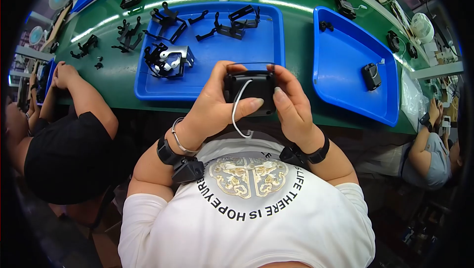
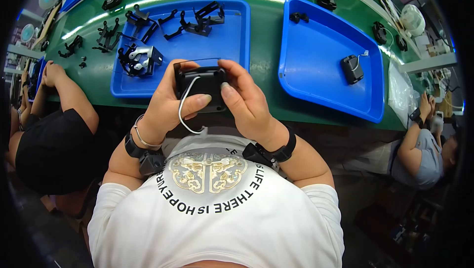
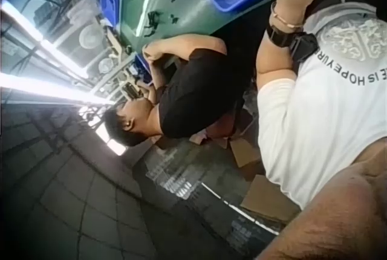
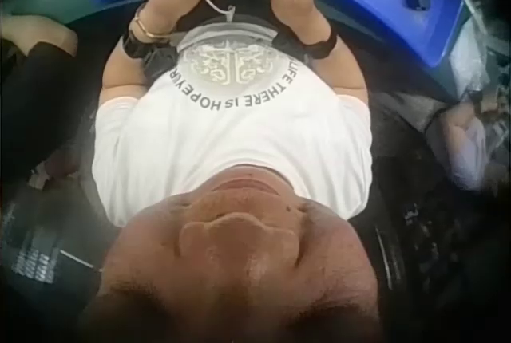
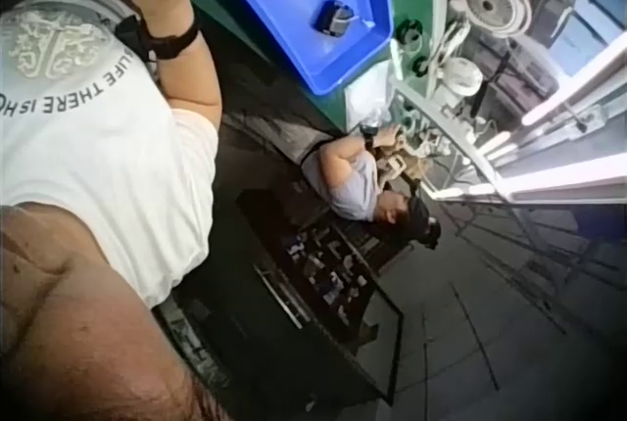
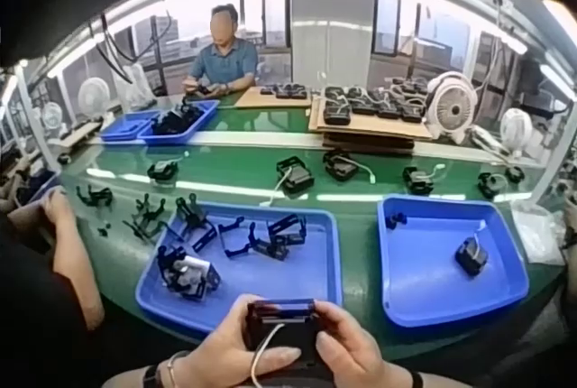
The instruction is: The person picks up a black device and a metal bracket, fits the bracket onto the device, and inserts a plastic pin into the side. They then place the assembled unit onto a stack and repeat the process with another device.
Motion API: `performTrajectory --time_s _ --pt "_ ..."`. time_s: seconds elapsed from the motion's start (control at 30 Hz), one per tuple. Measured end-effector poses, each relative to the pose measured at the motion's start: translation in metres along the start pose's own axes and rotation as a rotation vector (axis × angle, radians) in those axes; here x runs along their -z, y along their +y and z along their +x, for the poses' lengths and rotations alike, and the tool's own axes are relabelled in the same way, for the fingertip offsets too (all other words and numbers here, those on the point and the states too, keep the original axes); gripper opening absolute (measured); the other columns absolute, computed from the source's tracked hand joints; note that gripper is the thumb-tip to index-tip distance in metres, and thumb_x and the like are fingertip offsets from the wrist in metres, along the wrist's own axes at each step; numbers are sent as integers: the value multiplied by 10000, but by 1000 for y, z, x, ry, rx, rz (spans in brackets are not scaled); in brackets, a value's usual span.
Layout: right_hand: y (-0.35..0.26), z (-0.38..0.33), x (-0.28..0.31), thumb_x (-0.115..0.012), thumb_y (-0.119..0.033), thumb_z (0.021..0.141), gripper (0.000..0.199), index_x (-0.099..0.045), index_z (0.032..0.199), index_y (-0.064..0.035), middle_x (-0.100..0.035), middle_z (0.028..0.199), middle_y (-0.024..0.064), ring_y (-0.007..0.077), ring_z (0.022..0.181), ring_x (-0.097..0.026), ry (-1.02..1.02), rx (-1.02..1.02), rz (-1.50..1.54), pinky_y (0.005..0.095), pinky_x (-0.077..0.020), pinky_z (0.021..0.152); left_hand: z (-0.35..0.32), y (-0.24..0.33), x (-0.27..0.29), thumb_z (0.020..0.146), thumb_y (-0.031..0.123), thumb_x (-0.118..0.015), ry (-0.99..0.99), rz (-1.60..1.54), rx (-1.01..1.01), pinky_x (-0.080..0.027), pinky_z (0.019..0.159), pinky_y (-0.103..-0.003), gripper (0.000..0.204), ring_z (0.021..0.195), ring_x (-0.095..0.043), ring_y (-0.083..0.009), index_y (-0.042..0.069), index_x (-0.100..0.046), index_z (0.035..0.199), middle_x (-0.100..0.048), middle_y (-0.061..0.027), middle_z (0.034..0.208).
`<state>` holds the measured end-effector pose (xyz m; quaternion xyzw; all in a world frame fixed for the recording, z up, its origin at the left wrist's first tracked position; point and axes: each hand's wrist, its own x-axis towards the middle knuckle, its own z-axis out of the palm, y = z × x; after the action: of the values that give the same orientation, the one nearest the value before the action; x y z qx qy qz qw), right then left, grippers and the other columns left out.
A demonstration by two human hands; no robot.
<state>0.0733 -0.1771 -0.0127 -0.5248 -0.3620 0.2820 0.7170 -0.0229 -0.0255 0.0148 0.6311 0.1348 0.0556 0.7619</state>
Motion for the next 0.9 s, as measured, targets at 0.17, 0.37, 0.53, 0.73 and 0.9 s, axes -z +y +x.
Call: performTrajectory --time_s 0.17,0.37,0.53,0.73,0.9 --pt "3 -1 1 -390 -139 942 390 -336 1286 38 -479 1182 112 133 1061 -458 73 28 59 255 -346 935 3 -4 -1 682 58 -751 -16 36 -123 -502 700 -266 687 880 -560 -158 45 -351 1241 -515 -75 983" --pt "6 -3 11 -368 -153 949 394 -309 1304 7 -432 1247 101 144 1111 -452 134 52 194 278 -366 948 -1 -2 6 871 209 -571 -212 -448 -56 -486 634 -214 553 869 -566 -130 9 -312 1316 -543 -97 1001" --pt "14 -4 9 -355 -201 962 407 -289 1317 -12 -437 1246 81 142 1098 -476 155 193 -39 282 -392 934 -1 -6 -1 960 310 -387 -55 -98 -28 -459 533 -178 442 663 -569 -68 5 -409 1279 -593 -37 819" --pt "15 -8 9 -354 -225 966 429 -270 1328 -10 -429 1249 83 129 1103 -464 164 134 31 274 -386 935 -3 -11 -13 968 332 -345 33 139 -152 -435 481 -176 447 548 -533 -59 -5 -449 1242 -589 -23 734" --pt "15 -2 9 -369 -231 965 437 -292 1318 15 -439 1221 93 132 1076 -448 152 103 110 261 -353 935 1 -15 -9 969 332 -339 10 -19 -108 -442 477 -186 442 567 -540 -78 -10 -458 1222 -580 -40 750"
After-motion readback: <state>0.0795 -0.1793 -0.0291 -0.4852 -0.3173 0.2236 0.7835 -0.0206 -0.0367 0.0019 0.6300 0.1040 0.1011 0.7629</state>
